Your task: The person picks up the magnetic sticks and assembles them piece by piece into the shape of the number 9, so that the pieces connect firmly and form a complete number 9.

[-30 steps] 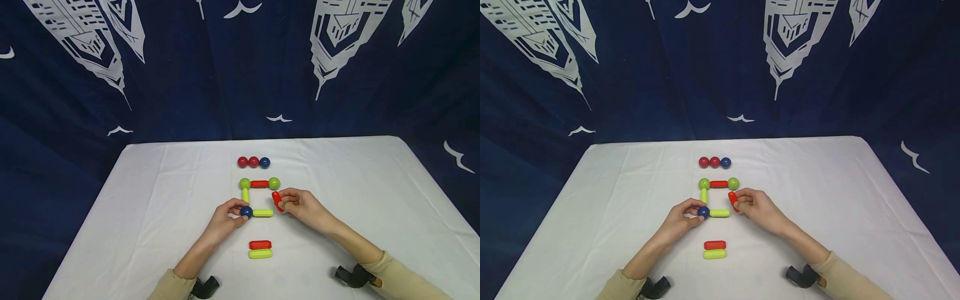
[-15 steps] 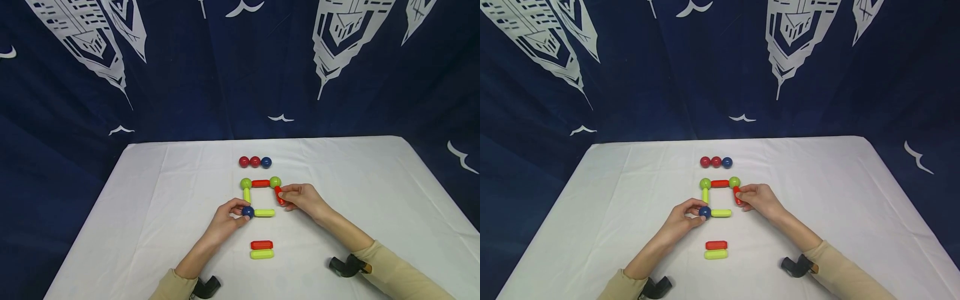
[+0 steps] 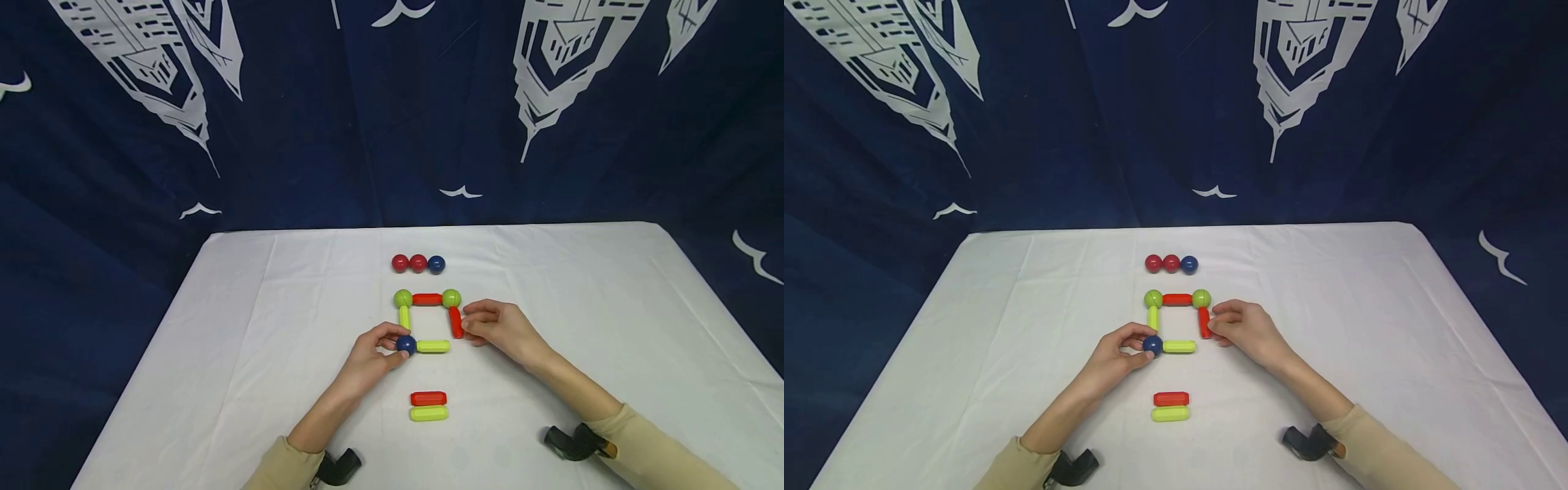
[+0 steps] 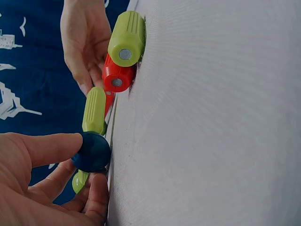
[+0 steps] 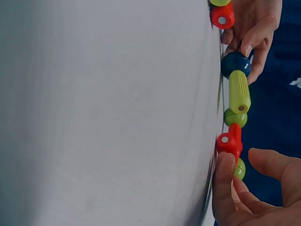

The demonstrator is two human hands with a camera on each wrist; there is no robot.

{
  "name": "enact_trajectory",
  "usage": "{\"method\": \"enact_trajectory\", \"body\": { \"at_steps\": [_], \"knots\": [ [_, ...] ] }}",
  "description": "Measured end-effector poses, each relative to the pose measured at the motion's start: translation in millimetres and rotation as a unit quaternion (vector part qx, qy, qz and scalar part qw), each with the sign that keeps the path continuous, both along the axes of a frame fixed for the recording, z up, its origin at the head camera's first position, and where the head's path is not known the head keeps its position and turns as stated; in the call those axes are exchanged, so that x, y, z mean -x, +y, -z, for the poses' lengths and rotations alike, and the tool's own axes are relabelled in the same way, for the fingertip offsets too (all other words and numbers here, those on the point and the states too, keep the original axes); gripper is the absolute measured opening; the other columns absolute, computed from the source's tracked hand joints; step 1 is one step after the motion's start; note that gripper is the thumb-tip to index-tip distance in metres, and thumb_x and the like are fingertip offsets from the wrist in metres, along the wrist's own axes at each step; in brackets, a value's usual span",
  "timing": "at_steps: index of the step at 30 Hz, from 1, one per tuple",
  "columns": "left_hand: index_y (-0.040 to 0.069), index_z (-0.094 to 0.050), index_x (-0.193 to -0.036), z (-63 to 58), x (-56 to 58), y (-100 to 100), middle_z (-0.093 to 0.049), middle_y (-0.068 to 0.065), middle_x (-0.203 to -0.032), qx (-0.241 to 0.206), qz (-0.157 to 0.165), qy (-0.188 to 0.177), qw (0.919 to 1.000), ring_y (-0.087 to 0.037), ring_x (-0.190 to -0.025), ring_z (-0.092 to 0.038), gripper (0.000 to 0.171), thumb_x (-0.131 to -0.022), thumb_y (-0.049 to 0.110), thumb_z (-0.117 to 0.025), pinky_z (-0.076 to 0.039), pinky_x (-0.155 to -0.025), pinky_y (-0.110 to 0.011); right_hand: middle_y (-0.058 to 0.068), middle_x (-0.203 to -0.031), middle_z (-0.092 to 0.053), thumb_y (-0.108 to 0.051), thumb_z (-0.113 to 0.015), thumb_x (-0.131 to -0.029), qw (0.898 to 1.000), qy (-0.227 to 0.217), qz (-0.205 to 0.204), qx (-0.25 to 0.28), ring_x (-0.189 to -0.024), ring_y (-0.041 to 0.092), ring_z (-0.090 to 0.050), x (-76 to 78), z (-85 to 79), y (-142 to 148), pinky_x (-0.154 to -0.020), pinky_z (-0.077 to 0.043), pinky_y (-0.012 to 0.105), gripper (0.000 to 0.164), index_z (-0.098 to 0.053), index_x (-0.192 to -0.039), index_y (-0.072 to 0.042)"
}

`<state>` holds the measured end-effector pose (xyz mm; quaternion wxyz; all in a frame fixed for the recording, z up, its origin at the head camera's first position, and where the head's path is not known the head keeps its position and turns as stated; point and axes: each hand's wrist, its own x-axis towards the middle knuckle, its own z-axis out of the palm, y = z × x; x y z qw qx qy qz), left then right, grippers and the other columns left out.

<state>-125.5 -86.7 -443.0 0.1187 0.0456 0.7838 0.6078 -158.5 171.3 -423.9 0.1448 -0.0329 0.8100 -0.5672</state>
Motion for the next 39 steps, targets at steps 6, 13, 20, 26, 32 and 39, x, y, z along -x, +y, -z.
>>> {"method": "enact_trajectory", "body": {
  "at_steps": [6,13,20,26,32,39],
  "knots": [
    [0.005,-0.067,-0.115,-0.4,-0.4,1,-0.058,-0.008,-0.096,0.000,-0.001,0.002,1.0000,-0.020,-0.089,-0.049,0.031,-0.085,-0.001,-0.070,-0.038,-0.066,-0.023,0.011,-0.102,-0.069,-0.008,-0.068,-0.091,0.997,0.061,-0.015,-0.038,-0.084,0.023,-0.067,-20.6,-4.0,5,-0.075,-0.055,0.028,0.030,-0.062,-0.119,0.002],
    [0.005,-0.066,-0.117,-1.6,-0.6,1,-0.058,-0.009,-0.097,-0.003,-0.002,0.002,1.0000,-0.021,-0.090,-0.049,0.033,-0.085,-0.001,-0.070,-0.038,-0.064,-0.023,0.002,-0.099,-0.068,-0.009,-0.071,-0.090,0.989,0.106,-0.085,-0.063,-0.084,0.018,-0.065,-45.6,-8.3,-6,-0.075,-0.054,0.027,0.025,-0.066,-0.114,-0.009],
    [-0.001,-0.064,-0.117,-12.7,-4.0,3,-0.058,-0.015,-0.098,-0.003,-0.004,0.004,1.0000,-0.024,-0.091,-0.049,0.032,-0.085,-0.005,-0.067,-0.036,-0.064,-0.022,-0.006,-0.093,-0.066,-0.016,-0.072,-0.091,0.974,0.115,-0.174,-0.083,-0.082,0.013,-0.061,-58.5,-4.7,-24,-0.073,-0.052,0.027,0.018,-0.070,-0.109,-0.017],
    [0.004,-0.066,-0.118,-0.4,-0.4,2,-0.059,-0.011,-0.099,-0.008,-0.003,0.001,1.0000,-0.020,-0.090,-0.049,0.033,-0.086,0.000,-0.070,-0.037,-0.064,-0.023,-0.008,-0.095,-0.067,-0.015,-0.071,-0.091,0.965,0.125,-0.214,-0.083,-0.086,0.009,-0.060,-61.3,-0.2,-33,-0.074,-0.051,0.025,0.017,-0.071,-0.108,-0.017],
    [0.004,-0.066,-0.117,-2.4,-1.9,1,-0.059,-0.011,-0.099,-0.006,-0.001,0.006,1.0000,-0.020,-0.090,-0.049,0.033,-0.085,0.000,-0.070,-0.036,-0.064,-0.023,-0.009,-0.095,-0.066,-0.014,-0.071,-0.091,0.967,0.131,-0.199,-0.084,-0.085,0.010,-0.060,-55.2,-5.7,-40,-0.074,-0.052,0.027,0.020,-0.071,-0.111,-0.018],
    [-0.002,-0.064,-0.115,-3.5,-2.2,1,-0.058,-0.016,-0.097,-0.005,0.002,0.009,0.9999,-0.023,-0.088,-0.049,0.032,-0.083,-0.006,-0.068,-0.035,-0.062,-0.022,-0.006,-0.097,-0.068,-0.009,-0.073,-0.089,0.962,0.193,-0.178,-0.073,-0.086,0.012,-0.061,-32.1,-14.9,-44,-0.076,-0.052,0.030,0.024,-0.070,-0.113,-0.015]
  ]
}}
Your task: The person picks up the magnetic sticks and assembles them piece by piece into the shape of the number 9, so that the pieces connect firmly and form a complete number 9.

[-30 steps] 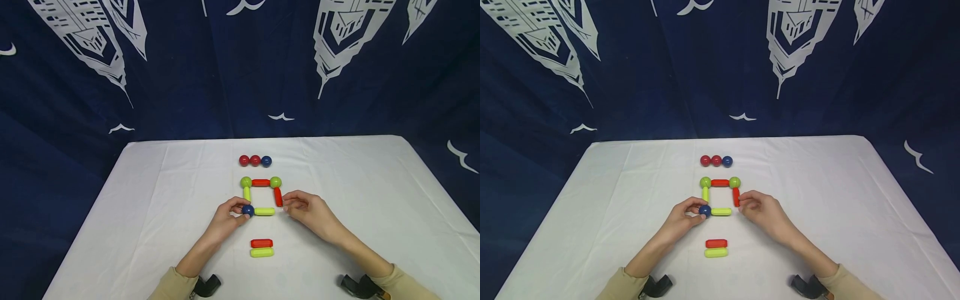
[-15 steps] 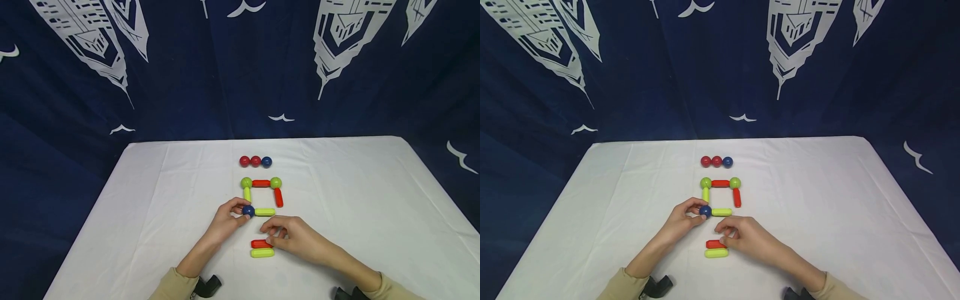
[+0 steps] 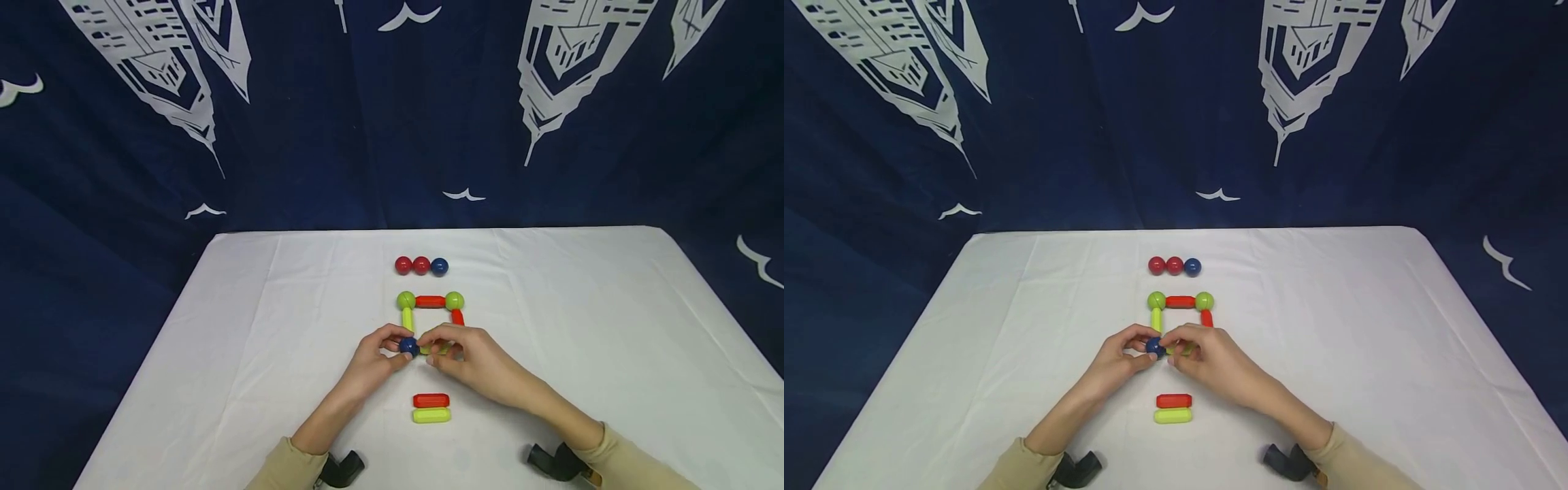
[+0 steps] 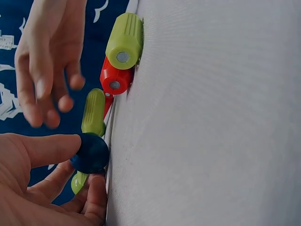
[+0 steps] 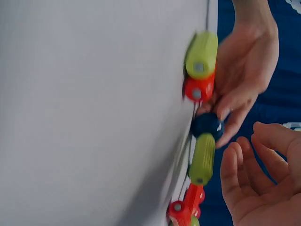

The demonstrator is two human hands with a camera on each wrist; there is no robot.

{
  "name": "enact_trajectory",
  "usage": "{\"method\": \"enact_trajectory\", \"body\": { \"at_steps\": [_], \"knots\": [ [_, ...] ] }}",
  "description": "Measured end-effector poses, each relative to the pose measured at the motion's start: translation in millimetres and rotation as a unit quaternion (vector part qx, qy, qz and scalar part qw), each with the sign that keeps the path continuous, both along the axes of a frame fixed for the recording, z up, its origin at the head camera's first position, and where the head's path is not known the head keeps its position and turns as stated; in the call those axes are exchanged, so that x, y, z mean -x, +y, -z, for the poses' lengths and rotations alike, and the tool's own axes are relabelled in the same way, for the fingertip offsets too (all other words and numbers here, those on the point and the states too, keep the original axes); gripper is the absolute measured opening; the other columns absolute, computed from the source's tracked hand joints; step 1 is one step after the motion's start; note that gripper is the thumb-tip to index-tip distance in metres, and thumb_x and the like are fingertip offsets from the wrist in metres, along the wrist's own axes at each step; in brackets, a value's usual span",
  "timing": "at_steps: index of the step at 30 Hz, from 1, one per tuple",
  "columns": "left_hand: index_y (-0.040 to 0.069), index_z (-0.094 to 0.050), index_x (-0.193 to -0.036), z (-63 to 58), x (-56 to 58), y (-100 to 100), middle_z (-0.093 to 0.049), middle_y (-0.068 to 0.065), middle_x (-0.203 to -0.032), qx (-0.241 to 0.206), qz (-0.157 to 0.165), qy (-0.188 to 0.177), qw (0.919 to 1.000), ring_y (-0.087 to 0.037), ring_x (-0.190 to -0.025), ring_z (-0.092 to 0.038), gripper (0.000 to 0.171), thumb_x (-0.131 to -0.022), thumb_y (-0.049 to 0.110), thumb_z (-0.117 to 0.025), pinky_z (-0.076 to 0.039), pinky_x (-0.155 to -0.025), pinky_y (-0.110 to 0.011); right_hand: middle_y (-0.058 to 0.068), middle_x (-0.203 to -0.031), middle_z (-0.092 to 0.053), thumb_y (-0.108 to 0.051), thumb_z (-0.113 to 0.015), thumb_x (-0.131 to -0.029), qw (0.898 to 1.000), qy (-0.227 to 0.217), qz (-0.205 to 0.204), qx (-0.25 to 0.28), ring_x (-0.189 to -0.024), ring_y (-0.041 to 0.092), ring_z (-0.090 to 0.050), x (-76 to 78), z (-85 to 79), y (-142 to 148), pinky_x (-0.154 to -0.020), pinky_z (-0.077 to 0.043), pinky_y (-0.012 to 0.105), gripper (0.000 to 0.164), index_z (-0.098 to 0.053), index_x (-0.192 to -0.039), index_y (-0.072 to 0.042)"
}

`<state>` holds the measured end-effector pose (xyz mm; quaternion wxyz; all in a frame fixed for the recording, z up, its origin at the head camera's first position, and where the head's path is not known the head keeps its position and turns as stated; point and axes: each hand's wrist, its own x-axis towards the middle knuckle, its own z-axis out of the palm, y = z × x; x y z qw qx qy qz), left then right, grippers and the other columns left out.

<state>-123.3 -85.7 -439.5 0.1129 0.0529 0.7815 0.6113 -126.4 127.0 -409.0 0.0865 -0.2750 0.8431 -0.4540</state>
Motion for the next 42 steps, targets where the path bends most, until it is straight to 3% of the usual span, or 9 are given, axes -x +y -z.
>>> {"method": "enact_trajectory", "body": {
  "at_steps": [7,13,17,23,28,33,42],
  "knots": [
    [0.004,-0.066,-0.115,2.1,0.9,0,-0.059,-0.010,-0.101,0.004,-0.003,0.001,1.0000,-0.023,-0.092,-0.049,0.030,-0.086,0.000,-0.070,-0.037,-0.067,-0.024,0.003,-0.108,-0.068,-0.007,-0.072,-0.090,0.997,0.055,0.056,-0.005,-0.083,0.018,-0.062,41.9,-3.6,1,-0.070,-0.053,0.030,0.028,-0.069,-0.117,-0.011],
    [0.006,-0.067,-0.115,1.2,-0.8,0,-0.058,-0.009,-0.097,0.005,-0.004,-0.005,1.0000,-0.020,-0.089,-0.049,0.031,-0.085,0.000,-0.071,-0.039,-0.065,-0.024,0.011,-0.119,-0.064,-0.004,-0.070,-0.090,0.992,0.078,0.093,-0.027,-0.102,0.028,-0.061,79.8,-1.0,7,-0.087,-0.051,0.043,0.032,-0.065,-0.122,-0.004],
    [0.005,-0.067,-0.114,2.2,-0.8,0,-0.058,-0.009,-0.096,0.007,-0.005,-0.005,1.0000,-0.020,-0.089,-0.049,0.030,-0.085,-0.001,-0.070,-0.038,-0.066,-0.024,0.013,-0.125,-0.061,-0.005,-0.067,-0.092,0.991,0.077,0.104,-0.036,-0.115,0.033,-0.055,100.4,2.3,11,-0.097,-0.044,0.050,0.033,-0.063,-0.124,0.000],
    [0.005,-0.067,-0.114,3.2,-0.2,0,-0.058,-0.008,-0.096,0.010,-0.007,-0.002,0.9999,-0.020,-0.089,-0.049,0.030,-0.085,-0.002,-0.070,-0.038,-0.065,-0.023,0.017,-0.131,-0.057,-0.007,-0.067,-0.092,0.990,0.044,0.120,-0.062,-0.117,0.035,-0.052,122.1,8.1,11,-0.102,-0.040,0.054,0.036,-0.061,-0.128,-0.001],
    [0.007,-0.067,-0.114,3.6,0.4,1,-0.058,-0.006,-0.096,0.016,-0.009,-0.005,0.9998,-0.020,-0.089,-0.049,0.029,-0.086,0.000,-0.070,-0.038,-0.066,-0.024,0.019,-0.126,-0.059,-0.007,-0.067,-0.092,0.988,0.018,0.134,-0.080,-0.106,0.033,-0.054,134.0,14.2,9,-0.098,-0.043,0.051,0.040,-0.059,-0.130,-0.002],
    [0.007,-0.067,-0.114,4.1,0.0,1,-0.058,-0.006,-0.096,0.019,-0.009,-0.004,0.9998,-0.020,-0.090,-0.049,0.029,-0.086,0.000,-0.070,-0.039,-0.066,-0.025,0.016,-0.109,-0.064,-0.006,-0.067,-0.091,0.985,0.011,0.149,-0.092,-0.094,0.028,-0.056,138.4,16.2,7,-0.087,-0.048,0.043,0.037,-0.060,-0.127,-0.002],
    [0.008,-0.067,-0.114,3.3,0.1,0,-0.058,-0.006,-0.096,0.019,-0.010,-0.003,0.9998,-0.020,-0.090,-0.049,0.029,-0.086,0.000,-0.070,-0.038,-0.065,-0.024,0.015,-0.114,-0.064,-0.012,-0.070,-0.091,0.981,0.039,0.175,-0.071,-0.094,0.030,-0.061,117.6,2.2,18,-0.083,-0.051,0.044,0.038,-0.060,-0.127,-0.005]
  ]
}}
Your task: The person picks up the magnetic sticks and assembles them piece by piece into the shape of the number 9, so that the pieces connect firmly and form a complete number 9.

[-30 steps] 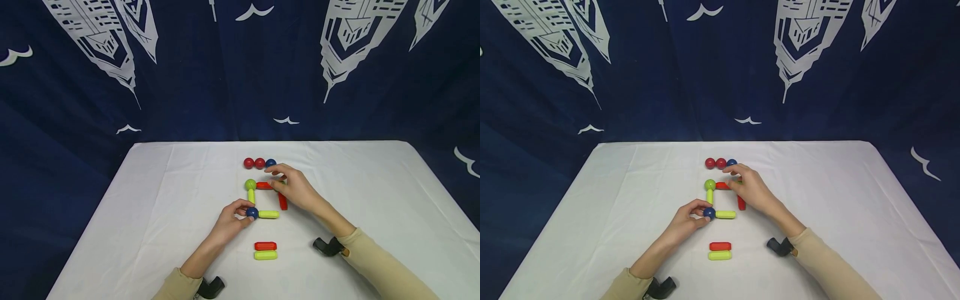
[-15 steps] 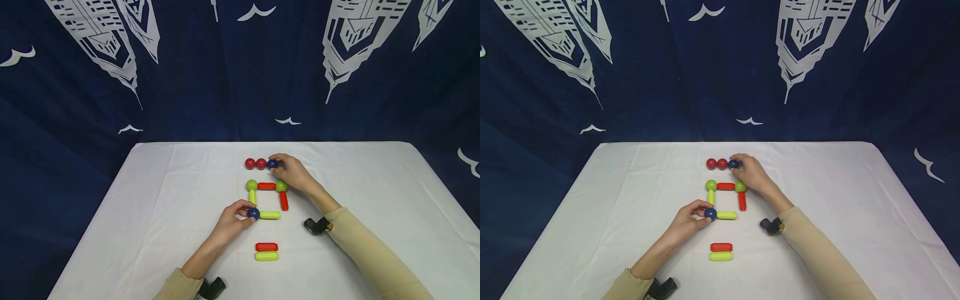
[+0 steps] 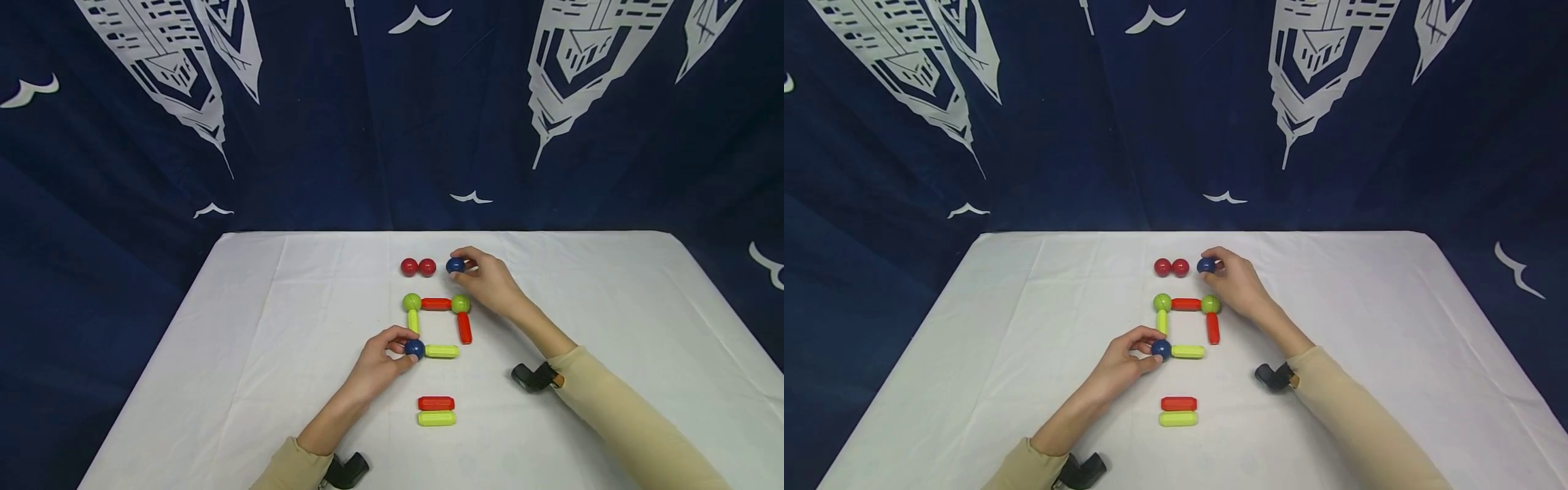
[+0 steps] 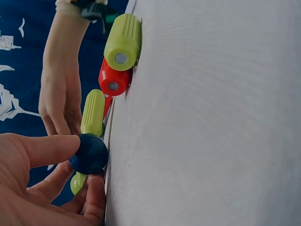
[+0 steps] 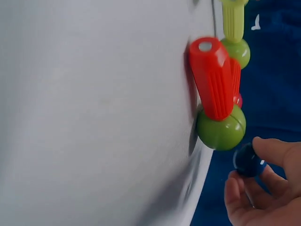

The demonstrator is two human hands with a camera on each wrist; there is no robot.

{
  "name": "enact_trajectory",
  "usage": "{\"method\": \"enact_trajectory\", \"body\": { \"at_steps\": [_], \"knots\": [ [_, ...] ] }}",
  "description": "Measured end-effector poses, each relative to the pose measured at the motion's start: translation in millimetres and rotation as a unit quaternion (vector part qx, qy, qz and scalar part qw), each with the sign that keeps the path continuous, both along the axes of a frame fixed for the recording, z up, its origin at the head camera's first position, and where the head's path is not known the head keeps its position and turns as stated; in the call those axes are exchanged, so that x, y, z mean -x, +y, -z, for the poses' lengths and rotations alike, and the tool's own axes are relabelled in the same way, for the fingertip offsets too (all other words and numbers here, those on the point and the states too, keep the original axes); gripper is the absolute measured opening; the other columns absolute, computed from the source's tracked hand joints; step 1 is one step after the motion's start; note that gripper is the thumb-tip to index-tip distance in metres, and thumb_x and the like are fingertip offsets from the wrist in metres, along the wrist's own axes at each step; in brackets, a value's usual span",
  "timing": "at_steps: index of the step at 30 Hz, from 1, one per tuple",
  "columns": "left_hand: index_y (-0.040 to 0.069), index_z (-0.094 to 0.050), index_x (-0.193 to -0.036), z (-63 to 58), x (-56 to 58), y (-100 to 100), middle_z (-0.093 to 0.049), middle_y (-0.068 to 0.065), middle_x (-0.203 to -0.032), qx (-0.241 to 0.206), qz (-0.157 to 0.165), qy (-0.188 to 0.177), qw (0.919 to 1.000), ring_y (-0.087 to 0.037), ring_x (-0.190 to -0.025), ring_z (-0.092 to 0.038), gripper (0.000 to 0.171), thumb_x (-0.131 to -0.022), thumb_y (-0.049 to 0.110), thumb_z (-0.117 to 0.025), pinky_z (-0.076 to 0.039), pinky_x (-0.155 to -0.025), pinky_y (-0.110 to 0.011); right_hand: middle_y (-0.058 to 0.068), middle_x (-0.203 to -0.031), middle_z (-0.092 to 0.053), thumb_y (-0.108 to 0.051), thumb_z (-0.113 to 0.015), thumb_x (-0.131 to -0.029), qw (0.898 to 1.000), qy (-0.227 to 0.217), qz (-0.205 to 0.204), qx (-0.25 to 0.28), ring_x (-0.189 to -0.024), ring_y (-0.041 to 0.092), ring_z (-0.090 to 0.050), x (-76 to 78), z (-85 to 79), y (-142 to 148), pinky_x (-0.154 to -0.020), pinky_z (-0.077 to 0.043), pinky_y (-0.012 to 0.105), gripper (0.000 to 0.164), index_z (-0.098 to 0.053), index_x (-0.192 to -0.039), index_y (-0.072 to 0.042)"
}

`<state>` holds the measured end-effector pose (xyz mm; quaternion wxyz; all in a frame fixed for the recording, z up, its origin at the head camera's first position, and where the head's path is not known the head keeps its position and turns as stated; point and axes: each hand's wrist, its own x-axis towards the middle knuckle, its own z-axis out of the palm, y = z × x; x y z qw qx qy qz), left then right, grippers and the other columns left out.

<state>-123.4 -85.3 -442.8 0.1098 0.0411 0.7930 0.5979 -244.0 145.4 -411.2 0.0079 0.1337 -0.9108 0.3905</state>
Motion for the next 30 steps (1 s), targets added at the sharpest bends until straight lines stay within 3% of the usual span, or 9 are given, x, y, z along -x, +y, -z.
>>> {"method": "enact_trajectory", "body": {
  "at_steps": [7,13,19,25,30],
  "knots": [
    [0.008,-0.067,-0.114,0.7,0.1,1,-0.057,-0.006,-0.096,0.000,0.001,0.003,1.0000,-0.021,-0.090,-0.049,0.030,-0.086,-0.001,-0.069,-0.039,-0.065,-0.024,0.010,-0.109,-0.064,-0.016,-0.074,-0.089,1.000,0.005,-0.003,0.012,-0.090,0.026,-0.064,-34.5,-8.2,14,-0.079,-0.053,0.041,0.037,-0.062,-0.123,-0.010],
    [0.007,-0.067,-0.114,0.1,-0.2,1,-0.058,-0.007,-0.096,-0.002,0.001,0.005,1.0000,-0.020,-0.089,-0.049,0.030,-0.085,-0.001,-0.070,-0.039,-0.065,-0.023,0.004,-0.106,-0.065,-0.017,-0.076,-0.087,1.000,0.003,-0.023,0.017,-0.089,0.021,-0.063,-65.4,-4.7,23,-0.077,-0.054,0.036,0.034,-0.063,-0.119,-0.013],
    [0.005,-0.067,-0.115,0.2,-0.5,0,-0.058,-0.009,-0.097,-0.009,0.000,0.006,0.9999,-0.020,-0.088,-0.049,0.031,-0.085,-0.002,-0.070,-0.040,-0.065,-0.022,0.000,-0.106,-0.065,-0.013,-0.077,-0.084,0.998,-0.035,-0.054,0.025,-0.088,0.016,-0.063,-93.2,0.7,27,-0.076,-0.054,0.027,0.036,-0.062,-0.117,-0.015],
    [0.006,-0.067,-0.115,-0.6,-0.4,-1,-0.058,-0.008,-0.098,-0.008,0.001,0.008,0.9999,-0.020,-0.089,-0.048,0.030,-0.086,-0.001,-0.070,-0.040,-0.067,-0.022,-0.005,-0.101,-0.064,-0.010,-0.081,-0.080,0.994,-0.023,-0.104,-0.003,-0.085,0.013,-0.063,-107.9,5.2,27,-0.075,-0.054,0.027,0.037,-0.064,-0.113,-0.017],
    [0.006,-0.067,-0.115,0.3,-0.6,0,-0.058,-0.008,-0.099,-0.008,0.003,0.007,0.9999,-0.020,-0.089,-0.048,0.030,-0.086,-0.002,-0.069,-0.040,-0.067,-0.023,-0.007,-0.094,-0.062,-0.011,-0.083,-0.078,0.993,-0.013,-0.109,-0.035,-0.081,0.016,-0.059,-112.2,10.2,24,-0.068,-0.051,0.026,0.038,-0.065,-0.110,-0.018]
  ]
}}
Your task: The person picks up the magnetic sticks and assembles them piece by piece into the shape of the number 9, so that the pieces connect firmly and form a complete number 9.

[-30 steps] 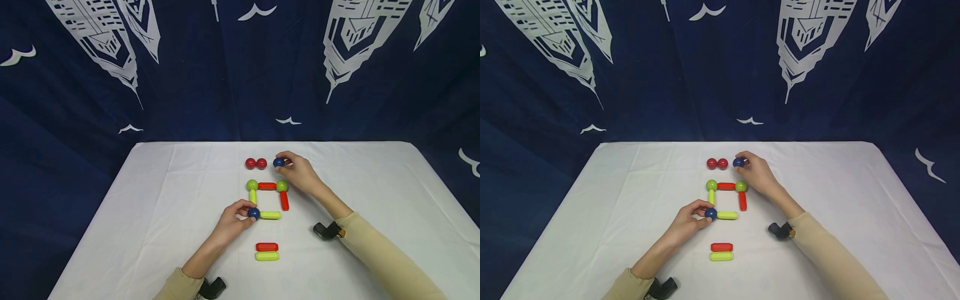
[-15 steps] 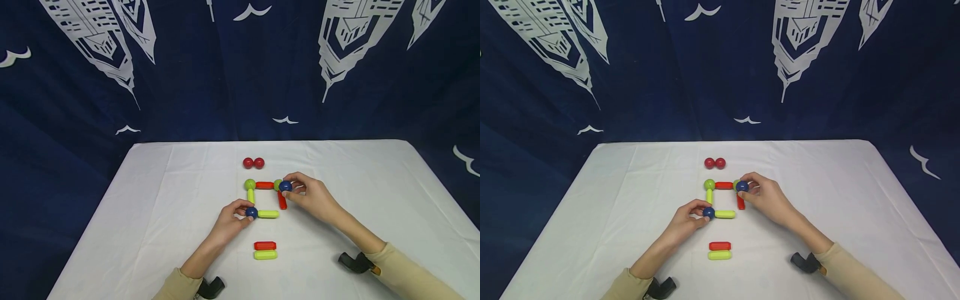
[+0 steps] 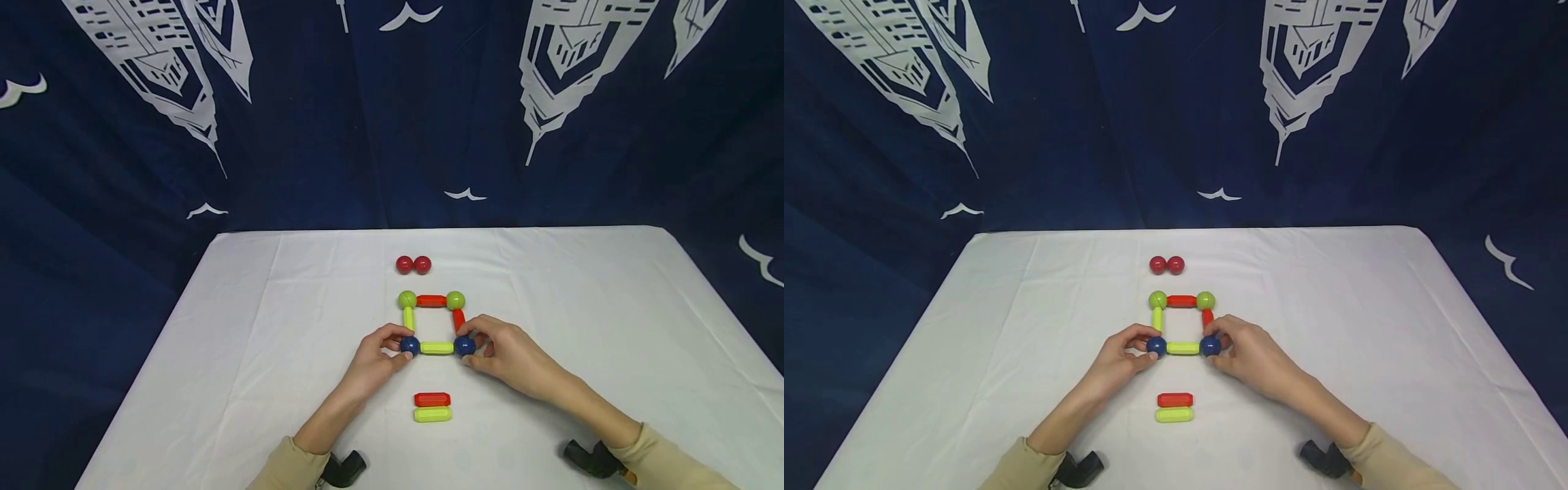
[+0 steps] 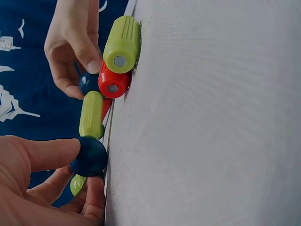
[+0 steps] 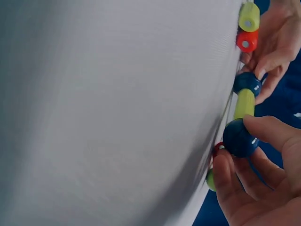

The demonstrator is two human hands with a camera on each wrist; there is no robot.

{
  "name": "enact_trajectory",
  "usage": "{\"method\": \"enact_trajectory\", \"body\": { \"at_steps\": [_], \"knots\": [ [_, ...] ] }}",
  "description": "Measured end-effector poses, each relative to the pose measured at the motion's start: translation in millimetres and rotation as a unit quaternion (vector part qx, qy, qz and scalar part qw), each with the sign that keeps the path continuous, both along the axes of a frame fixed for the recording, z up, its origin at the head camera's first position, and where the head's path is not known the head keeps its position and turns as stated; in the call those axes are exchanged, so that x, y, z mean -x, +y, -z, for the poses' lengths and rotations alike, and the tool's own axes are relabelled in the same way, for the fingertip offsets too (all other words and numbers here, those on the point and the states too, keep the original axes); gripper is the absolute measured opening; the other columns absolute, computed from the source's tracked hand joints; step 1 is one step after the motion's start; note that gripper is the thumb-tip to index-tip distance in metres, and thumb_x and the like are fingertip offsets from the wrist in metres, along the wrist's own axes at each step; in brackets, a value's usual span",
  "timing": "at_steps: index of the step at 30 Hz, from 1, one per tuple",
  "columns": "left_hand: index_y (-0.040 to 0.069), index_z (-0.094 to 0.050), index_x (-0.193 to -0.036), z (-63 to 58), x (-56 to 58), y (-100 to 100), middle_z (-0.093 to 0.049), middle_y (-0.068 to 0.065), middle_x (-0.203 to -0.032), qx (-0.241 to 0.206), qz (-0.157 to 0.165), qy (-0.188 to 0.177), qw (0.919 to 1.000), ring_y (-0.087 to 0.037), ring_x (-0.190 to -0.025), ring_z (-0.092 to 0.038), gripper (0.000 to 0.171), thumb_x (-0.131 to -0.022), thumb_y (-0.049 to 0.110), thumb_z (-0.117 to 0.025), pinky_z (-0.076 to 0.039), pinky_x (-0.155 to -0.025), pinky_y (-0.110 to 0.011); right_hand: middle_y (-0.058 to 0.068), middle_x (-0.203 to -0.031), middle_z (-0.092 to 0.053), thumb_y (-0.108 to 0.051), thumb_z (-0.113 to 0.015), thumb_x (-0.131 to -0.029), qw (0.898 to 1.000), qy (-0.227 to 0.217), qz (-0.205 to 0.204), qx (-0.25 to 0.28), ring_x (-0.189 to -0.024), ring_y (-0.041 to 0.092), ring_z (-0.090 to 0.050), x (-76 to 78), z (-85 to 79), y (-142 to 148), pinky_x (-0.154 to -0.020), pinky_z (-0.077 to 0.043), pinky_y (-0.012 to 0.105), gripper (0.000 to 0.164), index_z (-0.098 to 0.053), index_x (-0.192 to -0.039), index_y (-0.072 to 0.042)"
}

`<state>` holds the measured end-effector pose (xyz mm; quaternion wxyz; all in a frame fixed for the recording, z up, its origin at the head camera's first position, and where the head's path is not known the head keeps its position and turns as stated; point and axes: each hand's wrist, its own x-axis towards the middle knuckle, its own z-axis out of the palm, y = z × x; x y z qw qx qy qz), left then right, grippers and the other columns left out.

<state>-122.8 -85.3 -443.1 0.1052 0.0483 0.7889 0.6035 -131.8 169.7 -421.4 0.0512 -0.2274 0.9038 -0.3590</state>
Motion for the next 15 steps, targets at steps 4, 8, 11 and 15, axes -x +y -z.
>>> {"method": "enact_trajectory", "body": {
  "at_steps": [4,8,11,15],
  "knots": [
    [0.005,-0.066,-0.115,0.1,0.1,0,-0.057,-0.008,-0.098,-0.001,0.000,-0.001,1.0000,-0.020,-0.089,-0.048,0.030,-0.086,-0.003,-0.069,-0.040,-0.066,-0.023,-0.008,-0.095,-0.061,-0.011,-0.084,-0.078,1.000,-0.005,-0.002,-0.004,-0.082,0.016,-0.059,0.3,2.4,0,-0.068,-0.050,0.024,0.038,-0.065,-0.110,-0.018],
    [0.007,-0.067,-0.115,0.5,0.6,1,-0.056,-0.006,-0.097,0.004,-0.001,-0.003,1.0000,-0.020,-0.090,-0.048,0.030,-0.086,-0.003,-0.069,-0.040,-0.066,-0.023,-0.007,-0.103,-0.063,-0.011,-0.074,-0.087,1.000,-0.005,-0.007,0.009,-0.086,0.014,-0.058,4.2,0.3,3,-0.072,-0.051,0.026,0.028,-0.067,-0.114,-0.016],
    [0.008,-0.067,-0.115,0.5,1.0,1,-0.056,-0.005,-0.097,0.009,-0.003,-0.007,0.9999,-0.020,-0.091,-0.048,0.030,-0.086,-0.002,-0.069,-0.040,-0.066,-0.024,-0.005,-0.111,-0.062,-0.010,-0.061,-0.096,1.000,-0.010,-0.010,-0.004,-0.089,0.013,-0.056,9.9,-2.2,5,-0.078,-0.050,0.030,0.026,-0.068,-0.120,-0.016],
    [0.008,-0.067,-0.115,0.7,1.0,1,-0.056,-0.005,-0.097,0.013,-0.005,-0.007,0.9999,-0.021,-0.090,-0.049,0.030,-0.087,-0.002,-0.069,-0.039,-0.065,-0.024,-0.004,-0.110,-0.058,-0.012,-0.049,-0.101,0.997,-0.041,-0.037,-0.051,-0.094,0.013,-0.053,18.0,-3.8,3,-0.085,-0.048,0.036,0.032,-0.065,-0.128,-0.019]
  ]
}}
